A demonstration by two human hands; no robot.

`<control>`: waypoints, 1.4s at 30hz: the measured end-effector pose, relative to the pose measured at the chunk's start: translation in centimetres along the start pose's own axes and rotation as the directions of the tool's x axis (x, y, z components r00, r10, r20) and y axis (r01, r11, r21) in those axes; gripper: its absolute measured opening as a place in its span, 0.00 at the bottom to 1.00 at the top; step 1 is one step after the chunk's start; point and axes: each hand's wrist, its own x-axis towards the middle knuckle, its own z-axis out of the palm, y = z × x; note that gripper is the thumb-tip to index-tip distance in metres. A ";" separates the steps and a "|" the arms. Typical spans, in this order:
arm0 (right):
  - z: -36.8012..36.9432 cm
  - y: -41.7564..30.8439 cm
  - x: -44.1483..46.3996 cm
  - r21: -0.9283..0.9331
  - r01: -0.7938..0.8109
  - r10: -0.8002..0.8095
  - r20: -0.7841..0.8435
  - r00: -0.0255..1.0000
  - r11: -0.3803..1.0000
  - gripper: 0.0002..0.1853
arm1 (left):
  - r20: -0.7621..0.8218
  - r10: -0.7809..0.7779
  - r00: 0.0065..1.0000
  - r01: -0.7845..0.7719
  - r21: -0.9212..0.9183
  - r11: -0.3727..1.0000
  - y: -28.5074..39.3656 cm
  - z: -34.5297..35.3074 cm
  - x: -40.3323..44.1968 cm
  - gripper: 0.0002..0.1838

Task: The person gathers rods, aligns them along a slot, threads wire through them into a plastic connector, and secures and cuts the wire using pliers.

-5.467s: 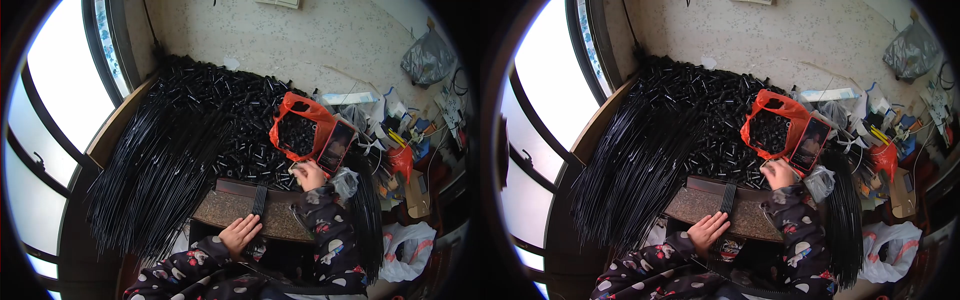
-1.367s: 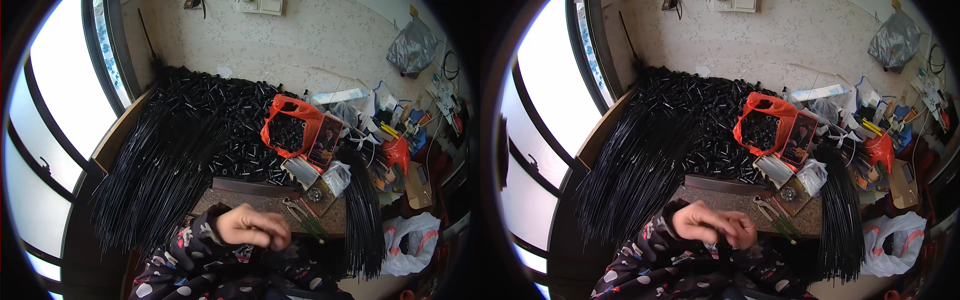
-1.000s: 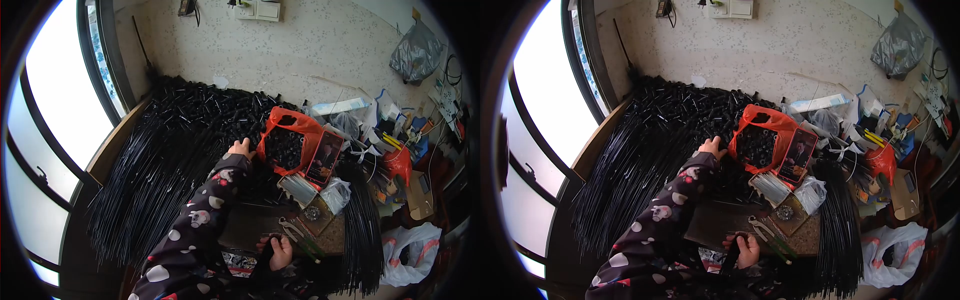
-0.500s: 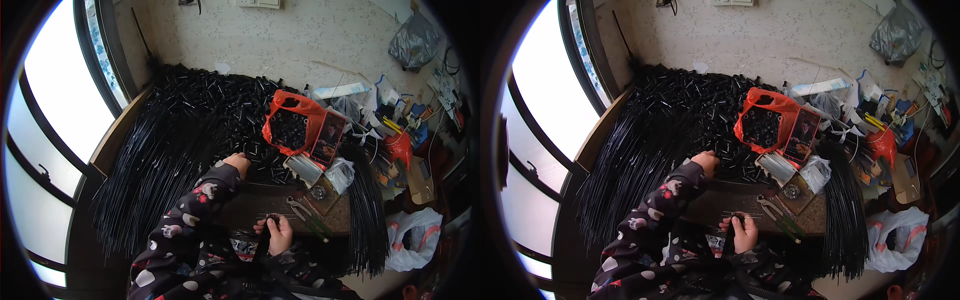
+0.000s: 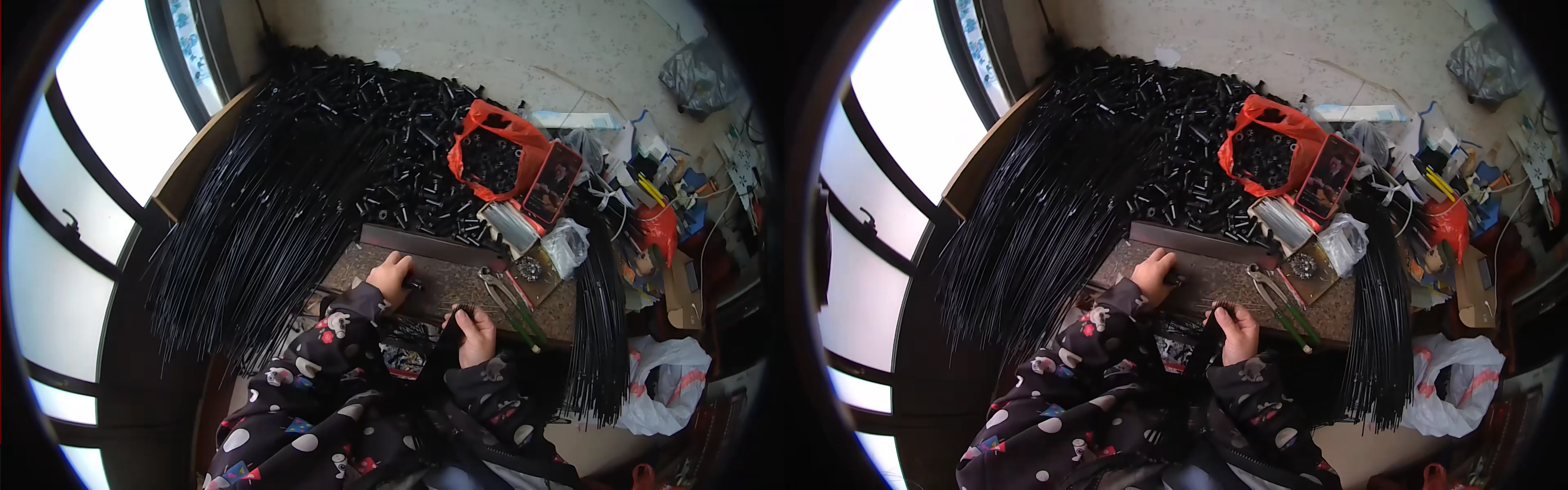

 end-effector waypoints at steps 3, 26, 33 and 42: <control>1.0 0.1 0.4 -0.008 0.047 -0.047 0.043 0.998 0.999 0.06 | 0.223 -0.191 0.956 0.293 -0.770 0.567 0.3 -1.5 -2.1 0.09; 4.4 -0.3 -2.2 -0.011 0.149 -0.149 0.019 0.989 0.989 0.11 | 0.509 -0.062 0.859 0.457 -0.815 -0.357 3.5 -1.4 -4.9 0.13; 4.0 0.3 -1.8 0.022 0.123 -0.123 0.016 0.992 0.992 0.10 | 0.447 -0.053 0.893 0.422 -0.871 -0.253 3.1 -1.2 -4.8 0.15; 4.1 0.6 -1.8 0.023 0.195 -0.195 -0.023 0.981 0.980 0.10 | 0.069 -0.193 0.979 0.123 -0.950 0.288 6.0 -1.7 -5.4 0.14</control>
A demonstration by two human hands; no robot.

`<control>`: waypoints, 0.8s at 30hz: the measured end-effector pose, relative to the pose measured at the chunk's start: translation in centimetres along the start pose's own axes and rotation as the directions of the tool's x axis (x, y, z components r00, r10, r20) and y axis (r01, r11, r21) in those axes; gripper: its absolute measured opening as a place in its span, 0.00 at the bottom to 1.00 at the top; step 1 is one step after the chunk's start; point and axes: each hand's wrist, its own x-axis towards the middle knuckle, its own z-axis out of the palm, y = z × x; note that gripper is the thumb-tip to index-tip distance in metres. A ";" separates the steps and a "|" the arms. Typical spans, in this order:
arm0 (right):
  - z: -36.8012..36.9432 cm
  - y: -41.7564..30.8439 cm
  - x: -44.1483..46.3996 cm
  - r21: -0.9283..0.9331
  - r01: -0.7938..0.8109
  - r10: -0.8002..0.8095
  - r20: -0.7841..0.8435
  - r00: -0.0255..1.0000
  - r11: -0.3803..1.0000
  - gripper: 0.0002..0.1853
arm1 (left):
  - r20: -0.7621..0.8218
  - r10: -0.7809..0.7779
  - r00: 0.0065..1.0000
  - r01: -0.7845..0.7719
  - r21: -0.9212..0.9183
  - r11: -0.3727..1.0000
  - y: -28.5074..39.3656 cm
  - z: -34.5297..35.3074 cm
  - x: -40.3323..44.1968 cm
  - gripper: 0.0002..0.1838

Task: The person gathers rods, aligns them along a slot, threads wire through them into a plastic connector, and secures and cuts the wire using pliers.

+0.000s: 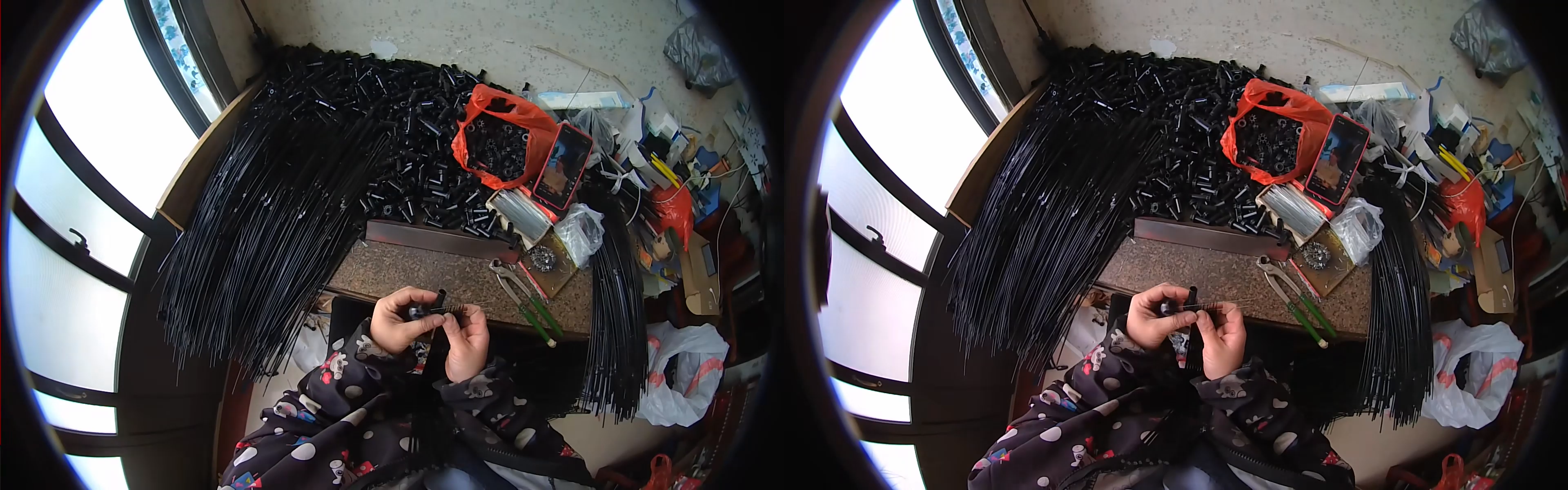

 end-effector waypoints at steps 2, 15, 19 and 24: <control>-0.5 0.1 0.5 0.108 -0.141 0.135 0.060 0.989 0.984 0.08 | -0.059 -0.132 0.989 0.119 -0.185 0.976 -0.6 -0.1 0.0 0.14; -1.8 1.1 0.7 0.282 -0.463 0.370 0.326 0.870 0.840 0.15 | 0.139 -0.087 0.986 0.074 0.099 0.992 1.5 -1.9 0.7 0.14; -1.0 0.0 0.0 0.222 -0.515 0.386 0.442 0.810 0.828 0.20 | 0.356 -0.329 0.875 0.426 -0.241 0.872 2.2 -3.0 0.8 0.10; -1.9 0.5 0.8 0.273 -0.660 0.493 0.485 0.723 0.700 0.19 | 0.431 -0.209 0.878 0.224 0.017 0.975 2.0 -4.1 2.7 0.11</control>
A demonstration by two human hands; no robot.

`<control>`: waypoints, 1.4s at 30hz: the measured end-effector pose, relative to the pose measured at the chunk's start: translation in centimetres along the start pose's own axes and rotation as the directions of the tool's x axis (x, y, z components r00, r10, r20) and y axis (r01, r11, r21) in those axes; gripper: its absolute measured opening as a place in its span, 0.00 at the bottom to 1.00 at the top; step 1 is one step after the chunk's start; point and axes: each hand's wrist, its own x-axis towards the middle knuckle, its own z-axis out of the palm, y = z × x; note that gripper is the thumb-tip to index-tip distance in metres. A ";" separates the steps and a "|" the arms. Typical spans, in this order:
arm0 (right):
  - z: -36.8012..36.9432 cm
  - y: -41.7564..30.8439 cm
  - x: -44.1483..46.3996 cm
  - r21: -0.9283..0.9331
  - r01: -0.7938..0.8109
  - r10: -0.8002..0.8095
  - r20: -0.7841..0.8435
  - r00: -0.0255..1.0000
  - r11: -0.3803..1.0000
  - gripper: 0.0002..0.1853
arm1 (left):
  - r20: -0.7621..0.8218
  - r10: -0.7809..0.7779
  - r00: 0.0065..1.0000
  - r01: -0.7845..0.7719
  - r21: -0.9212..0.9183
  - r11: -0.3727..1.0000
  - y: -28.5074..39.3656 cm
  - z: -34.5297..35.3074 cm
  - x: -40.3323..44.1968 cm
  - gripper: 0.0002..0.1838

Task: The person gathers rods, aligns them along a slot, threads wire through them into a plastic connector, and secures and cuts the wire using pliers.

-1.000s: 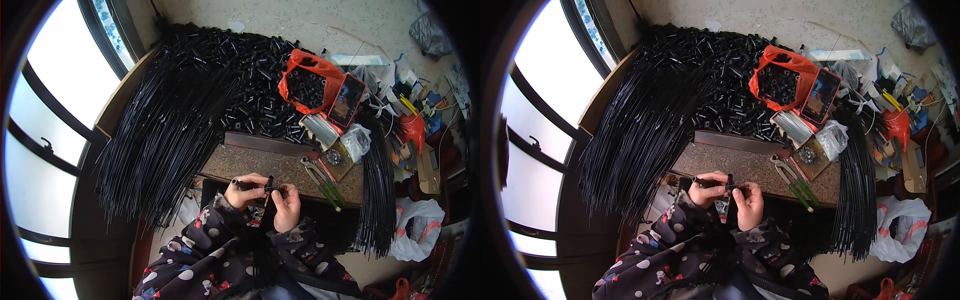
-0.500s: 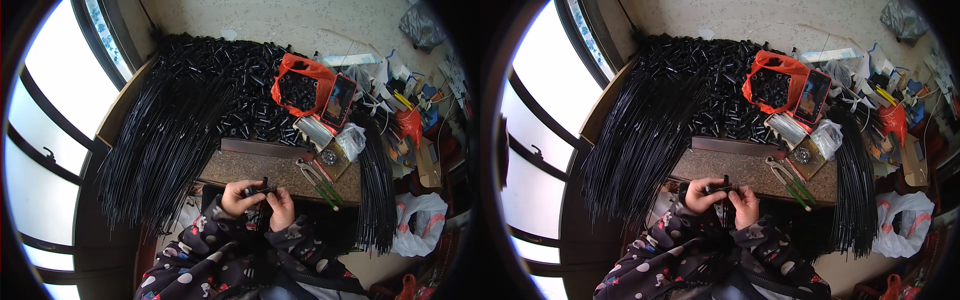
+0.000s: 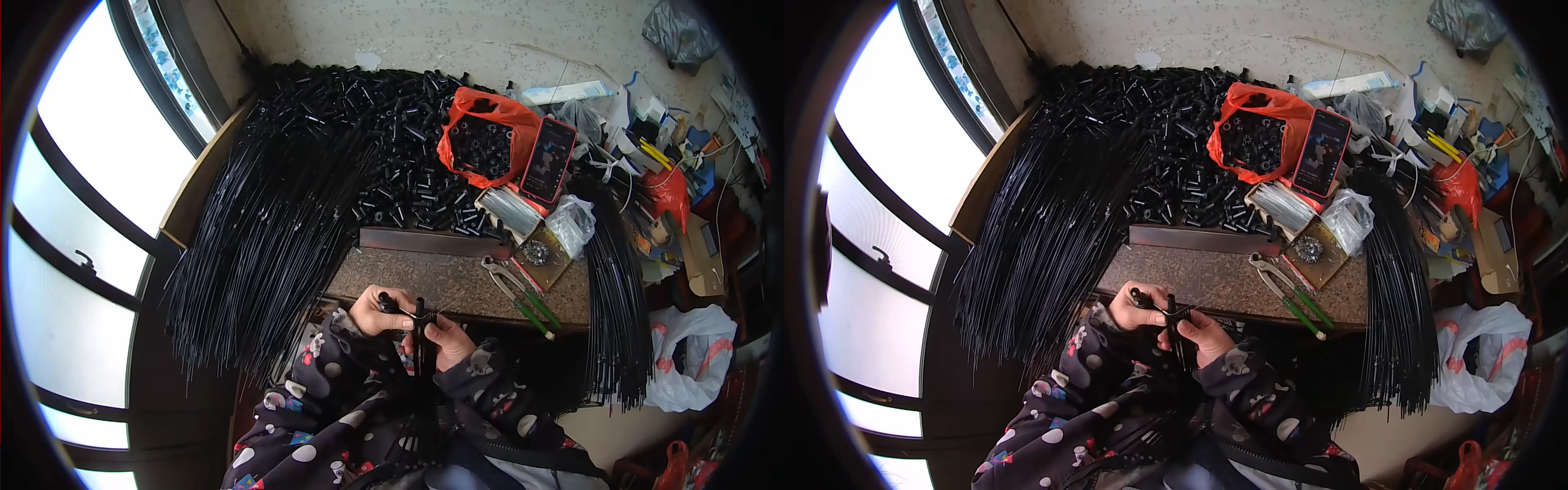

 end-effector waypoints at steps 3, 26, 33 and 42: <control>0.0 0.1 -0.1 0.006 -0.147 0.144 0.154 0.977 0.989 0.16 | 0.230 0.154 0.961 -0.167 0.038 0.985 -0.9 -1.3 0.2 0.12; 2.1 1.0 -1.0 -0.225 0.257 -0.306 -0.215 0.927 0.940 0.08 | -0.132 0.041 0.990 -0.011 0.224 0.975 6.3 3.5 1.6 0.14; 1.7 1.3 -0.9 -0.183 0.245 -0.275 -0.166 0.947 0.952 0.10 | 0.062 0.054 0.997 -0.082 0.681 0.728 6.7 2.6 1.5 0.13; 1.6 1.0 -0.7 -0.203 0.223 -0.247 -0.100 0.964 0.953 0.14 | -0.055 0.028 0.998 -0.014 0.246 0.969 3.9 1.8 0.1 0.16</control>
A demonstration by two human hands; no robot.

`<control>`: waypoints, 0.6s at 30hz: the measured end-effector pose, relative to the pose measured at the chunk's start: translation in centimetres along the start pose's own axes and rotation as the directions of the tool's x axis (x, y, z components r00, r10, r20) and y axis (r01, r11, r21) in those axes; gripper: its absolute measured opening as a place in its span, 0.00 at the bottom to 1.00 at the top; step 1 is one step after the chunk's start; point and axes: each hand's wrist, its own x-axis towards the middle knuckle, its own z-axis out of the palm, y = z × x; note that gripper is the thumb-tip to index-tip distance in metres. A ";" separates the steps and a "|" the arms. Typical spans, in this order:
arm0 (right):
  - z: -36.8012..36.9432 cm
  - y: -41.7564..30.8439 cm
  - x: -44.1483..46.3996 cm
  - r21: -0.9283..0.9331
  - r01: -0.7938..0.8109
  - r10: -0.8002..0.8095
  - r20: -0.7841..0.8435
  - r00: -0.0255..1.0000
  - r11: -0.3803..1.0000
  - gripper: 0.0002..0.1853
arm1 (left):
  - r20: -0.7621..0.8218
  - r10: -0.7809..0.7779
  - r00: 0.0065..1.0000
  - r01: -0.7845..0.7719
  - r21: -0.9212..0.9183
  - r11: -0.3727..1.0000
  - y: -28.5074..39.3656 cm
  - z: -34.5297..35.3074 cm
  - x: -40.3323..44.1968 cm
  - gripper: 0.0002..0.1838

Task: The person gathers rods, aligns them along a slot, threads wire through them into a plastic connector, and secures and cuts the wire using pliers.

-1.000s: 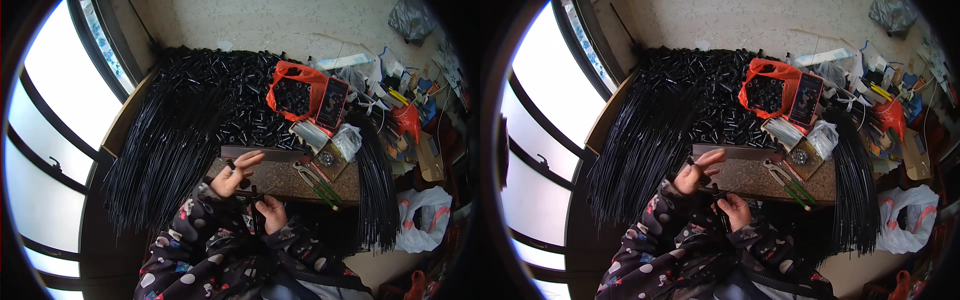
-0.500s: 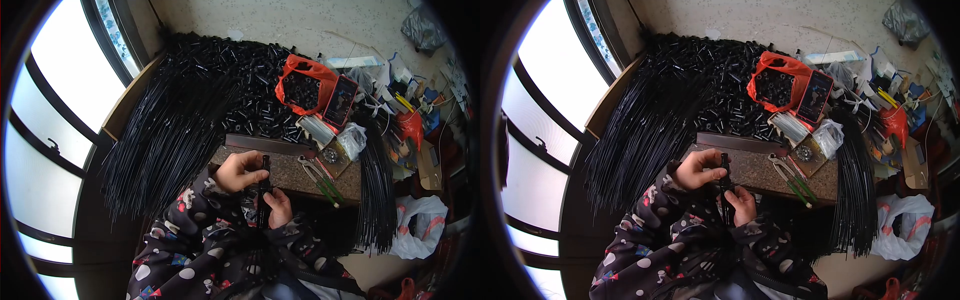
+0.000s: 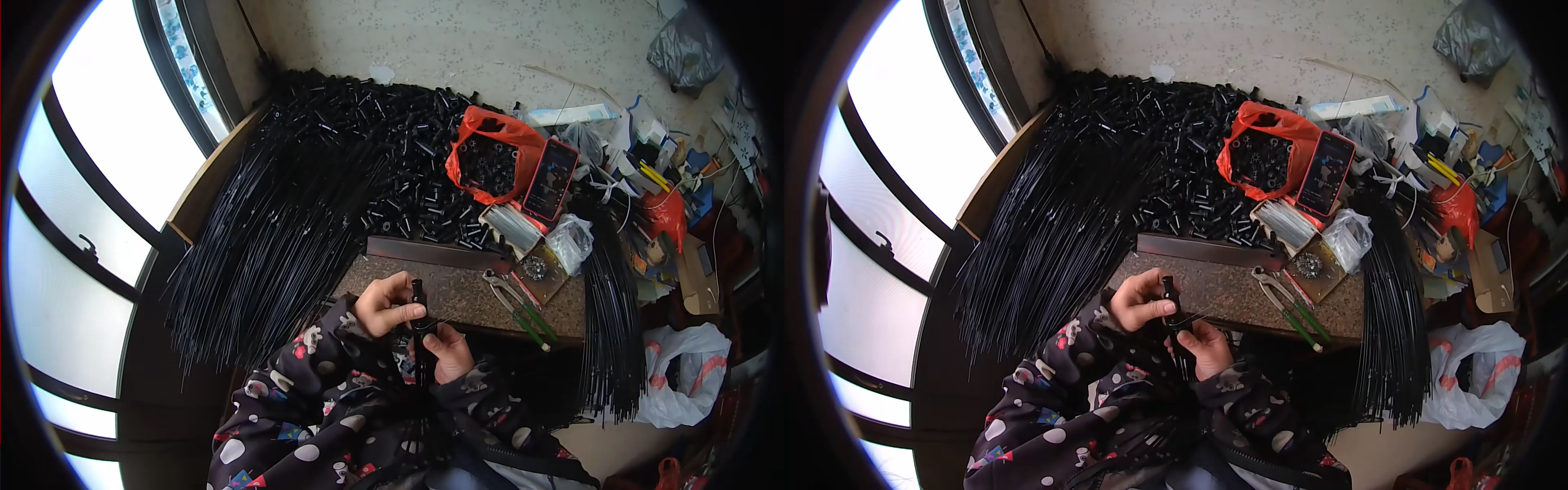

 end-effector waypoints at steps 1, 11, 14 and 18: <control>0.1 0.1 -0.1 -0.014 -0.014 0.014 0.000 1.000 1.000 0.15 | 0.001 -0.001 1.000 0.001 0.002 1.000 0.2 0.2 -0.1 0.16; 0.3 -0.2 -0.9 -0.045 0.068 -0.067 0.036 0.997 0.997 0.12 | -0.001 0.204 0.979 -0.204 0.014 0.979 0.3 1.4 -1.7 0.17; -0.2 -0.5 -0.9 -0.021 0.094 -0.094 0.013 0.996 0.995 0.15 | -0.008 0.311 0.950 -0.305 0.167 0.937 -0.2 2.1 -2.1 0.17; -0.7 -0.1 -0.5 -0.031 0.117 -0.114 0.078 0.990 0.993 0.21 | -0.057 0.323 0.945 -0.304 0.217 0.928 -1.4 2.1 -2.2 0.18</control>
